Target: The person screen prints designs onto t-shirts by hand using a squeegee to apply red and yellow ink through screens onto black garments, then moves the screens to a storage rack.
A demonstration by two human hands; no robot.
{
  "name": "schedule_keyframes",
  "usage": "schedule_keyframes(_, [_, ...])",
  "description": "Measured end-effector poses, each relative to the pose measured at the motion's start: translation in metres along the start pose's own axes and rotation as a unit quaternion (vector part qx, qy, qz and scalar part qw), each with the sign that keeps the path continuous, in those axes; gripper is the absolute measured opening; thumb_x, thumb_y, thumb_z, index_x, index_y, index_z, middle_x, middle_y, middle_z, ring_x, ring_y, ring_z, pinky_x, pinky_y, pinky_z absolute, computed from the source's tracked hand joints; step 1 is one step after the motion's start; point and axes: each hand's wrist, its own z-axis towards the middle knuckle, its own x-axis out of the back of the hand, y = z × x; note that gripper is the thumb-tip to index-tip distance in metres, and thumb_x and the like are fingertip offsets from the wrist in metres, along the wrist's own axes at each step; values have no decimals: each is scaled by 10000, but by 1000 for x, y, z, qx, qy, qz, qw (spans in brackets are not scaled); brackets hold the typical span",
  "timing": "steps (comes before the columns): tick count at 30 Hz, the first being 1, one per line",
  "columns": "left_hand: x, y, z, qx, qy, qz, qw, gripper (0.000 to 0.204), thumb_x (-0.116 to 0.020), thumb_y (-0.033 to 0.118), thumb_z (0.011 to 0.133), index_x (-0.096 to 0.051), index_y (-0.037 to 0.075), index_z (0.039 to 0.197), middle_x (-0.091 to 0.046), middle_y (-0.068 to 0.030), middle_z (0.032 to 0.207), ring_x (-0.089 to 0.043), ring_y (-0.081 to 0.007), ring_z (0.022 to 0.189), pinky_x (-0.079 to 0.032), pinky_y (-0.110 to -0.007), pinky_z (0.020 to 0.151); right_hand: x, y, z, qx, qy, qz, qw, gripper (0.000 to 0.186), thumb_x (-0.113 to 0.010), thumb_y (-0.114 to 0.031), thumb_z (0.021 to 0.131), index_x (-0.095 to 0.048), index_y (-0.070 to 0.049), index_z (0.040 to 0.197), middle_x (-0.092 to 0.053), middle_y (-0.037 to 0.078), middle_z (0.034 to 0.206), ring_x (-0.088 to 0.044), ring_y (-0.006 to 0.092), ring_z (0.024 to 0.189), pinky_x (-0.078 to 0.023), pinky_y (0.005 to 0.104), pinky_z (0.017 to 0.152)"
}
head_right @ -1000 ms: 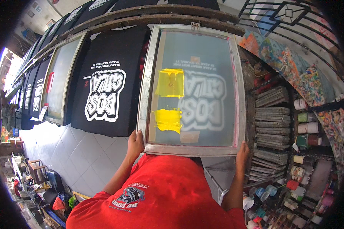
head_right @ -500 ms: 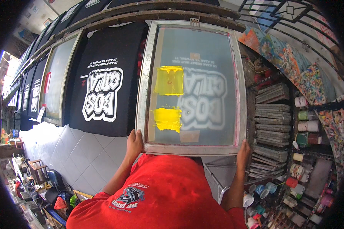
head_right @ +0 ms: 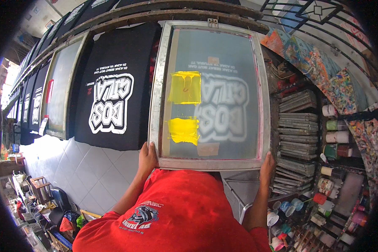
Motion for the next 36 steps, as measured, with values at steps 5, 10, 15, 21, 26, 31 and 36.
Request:
schedule_keyframes(5, [0,9,-2,-16,24,-3,1000,358,-454,271,972,-517,-73,893,-574,-279,730,-569,-426,670,-428,-464,619,2,-21,-4,0,-3,14,1000,571,-356,-423,997,-560,63,1218,-588,262,1196,-553,390,1115,-399,387,952])
schedule_keyframes(10, [-2,13,-1,-27,23,-2,999,359,-452,274,973,-511,-67,882,-569,-277,721,-568,-415,657,-428,-456,612,3,-23,-1,-22,-6,26,999,583,-356,-433,998,-555,68,1222,-592,252,1186,-556,377,1105,-396,385,948])
schedule_keyframes(15, [-2,16,-1,-12,4,1,1000,360,-449,277,976,-510,-65,881,-569,-278,721,-567,-411,653,-431,-455,612,5,-8,8,-21,-18,58,998,591,-357,-442,999,-552,65,1231,-587,247,1197,-551,368,1116,-396,385,948])
schedule_keyframes(21, [-3,23,-1,-13,11,20,1000,361,-450,279,977,-521,-69,911,-592,-287,759,-594,-435,703,-447,-458,629,6,-6,15,-20,-18,54,998,578,-371,-430,997,-550,68,1230,-588,253,1200,-556,363,1115,-398,385,946])
schedule_keyframes(26, [-8,15,1,-29,32,9,999,359,-449,277,977,-524,-71,925,-597,-290,765,-595,-441,708,-448,-461,632,4,-9,17,-8,-7,41,999,564,-381,-413,992,-563,79,1200,-612,259,1152,-576,359,1096,-412,390,930])
schedule_keyframes(31, [-7,25,1,-12,12,25,1000,339,-451,266,975,-516,-64,933,-587,-275,760,-589,-412,704,-444,-452,638,-1,-13,18,28,24,13,999,536,-383,-397,991,-579,64,1182,-612,269,1139,-579,392,1073,-421,415,916])
schedule_keyframes(36, [-14,11,6,-7,-26,-50,998,308,-446,257,983,-512,-41,938,-562,-178,723,-559,-271,656,-440,-403,633,7,-16,20,50,59,-49,996,493,-390,-377,991,-565,33,1202,-582,264,1175,-542,408,1111,-408,426,942])
